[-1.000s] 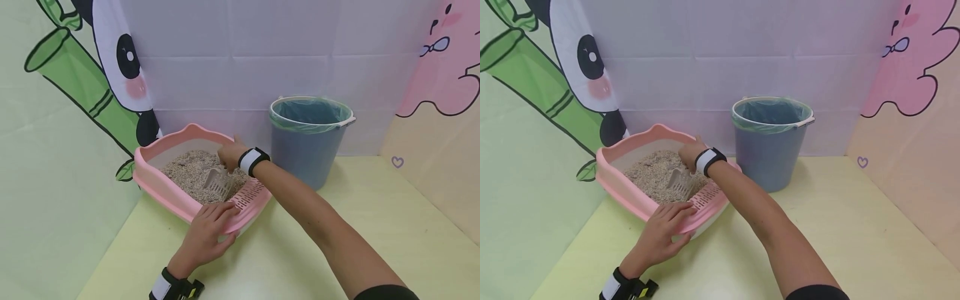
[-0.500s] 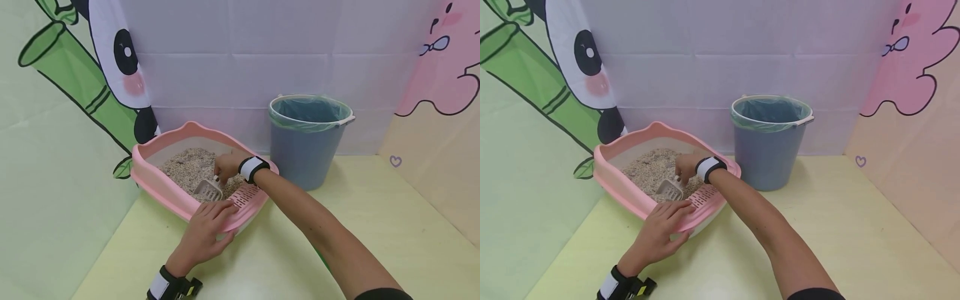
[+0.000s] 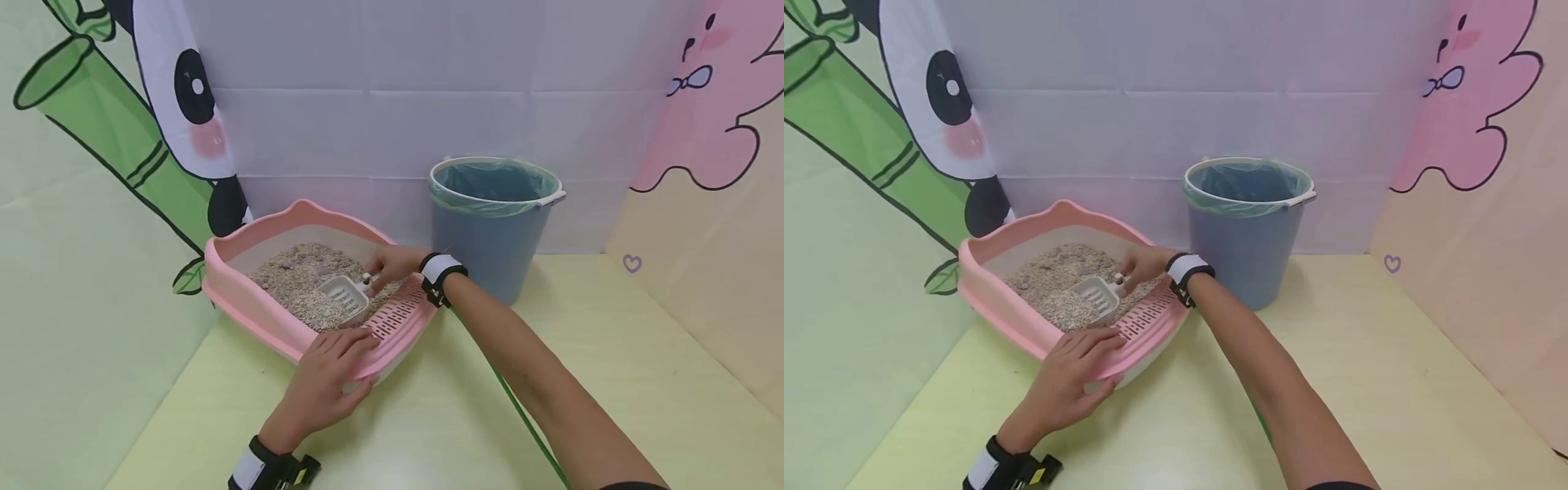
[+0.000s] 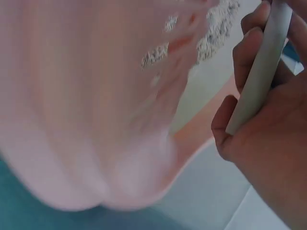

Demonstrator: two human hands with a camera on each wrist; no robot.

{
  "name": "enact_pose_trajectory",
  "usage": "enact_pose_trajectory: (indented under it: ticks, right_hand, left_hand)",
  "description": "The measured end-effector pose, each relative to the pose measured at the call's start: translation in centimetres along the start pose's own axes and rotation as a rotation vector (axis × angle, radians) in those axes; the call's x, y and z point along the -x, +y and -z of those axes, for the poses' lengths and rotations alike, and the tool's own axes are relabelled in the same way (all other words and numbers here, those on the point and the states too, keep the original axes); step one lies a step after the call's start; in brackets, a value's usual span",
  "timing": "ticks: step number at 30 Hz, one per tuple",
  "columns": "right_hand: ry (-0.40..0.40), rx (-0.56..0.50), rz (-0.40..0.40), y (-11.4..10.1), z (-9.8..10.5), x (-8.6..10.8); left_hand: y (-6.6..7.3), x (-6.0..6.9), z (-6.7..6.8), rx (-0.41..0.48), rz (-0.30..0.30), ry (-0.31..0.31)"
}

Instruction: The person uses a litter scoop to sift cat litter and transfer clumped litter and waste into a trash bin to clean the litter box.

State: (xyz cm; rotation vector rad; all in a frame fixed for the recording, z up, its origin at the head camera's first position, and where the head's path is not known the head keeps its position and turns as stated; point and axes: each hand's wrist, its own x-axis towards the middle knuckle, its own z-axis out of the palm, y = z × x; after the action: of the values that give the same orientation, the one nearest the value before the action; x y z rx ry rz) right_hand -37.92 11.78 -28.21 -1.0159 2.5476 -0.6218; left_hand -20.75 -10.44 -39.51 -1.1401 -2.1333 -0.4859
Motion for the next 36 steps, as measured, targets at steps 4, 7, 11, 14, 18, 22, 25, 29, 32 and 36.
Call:
enact_pose_trajectory:
  ticks: [4, 7, 11, 14, 18, 22, 25, 29, 32, 36]
  right_hand:
    - [0.107, -0.052, -0.092, 1.2, 1.4, 2.5]
    - [0.182, -0.081, -0.145, 1.8, 2.1, 3.7]
    - [0.276, -0.144, -0.210, 1.7, 2.3, 4.0]
    - [0.330, -0.183, -0.243, 1.1, 2.2, 4.0]
    - [0.379, -0.225, -0.268, 0.2, 2.1, 3.9]
    - [0.412, -0.208, -0.277, -0.5, 1.9, 3.9]
    - [0.424, -0.226, -0.286, -1.2, 1.9, 3.7]
    - [0.435, -0.307, -0.296, -1.8, 2.0, 3.5]
    - [0.442, -0.339, -0.298, -2.0, 2.0, 3.1]
    - [0.475, -0.393, -0.294, -2.2, 1.6, 2.4]
  left_hand:
    - [0.0, -0.2, -0.2, -0.005, 0.001, -0.001]
    - [-0.1, -0.1, -0.2, -0.004, 0.004, -0.001]
    - [-0.3, 0.2, 0.1, 0.009, 0.012, -0.008]
    - [-0.4, 0.2, 0.2, 0.020, 0.017, -0.010]
    - [-0.2, 0.0, 0.1, 0.028, 0.016, -0.016]
    - [0.0, -0.1, -0.1, 0.032, 0.012, -0.018]
    - [0.0, -0.1, -0.2, 0.030, 0.011, -0.017]
    - [0.0, -0.1, -0.1, 0.027, 0.009, -0.014]
    - [-0.1, -0.1, -0.1, 0.023, 0.009, -0.014]
    - [0.0, 0.0, -0.1, 0.017, 0.020, -0.025]
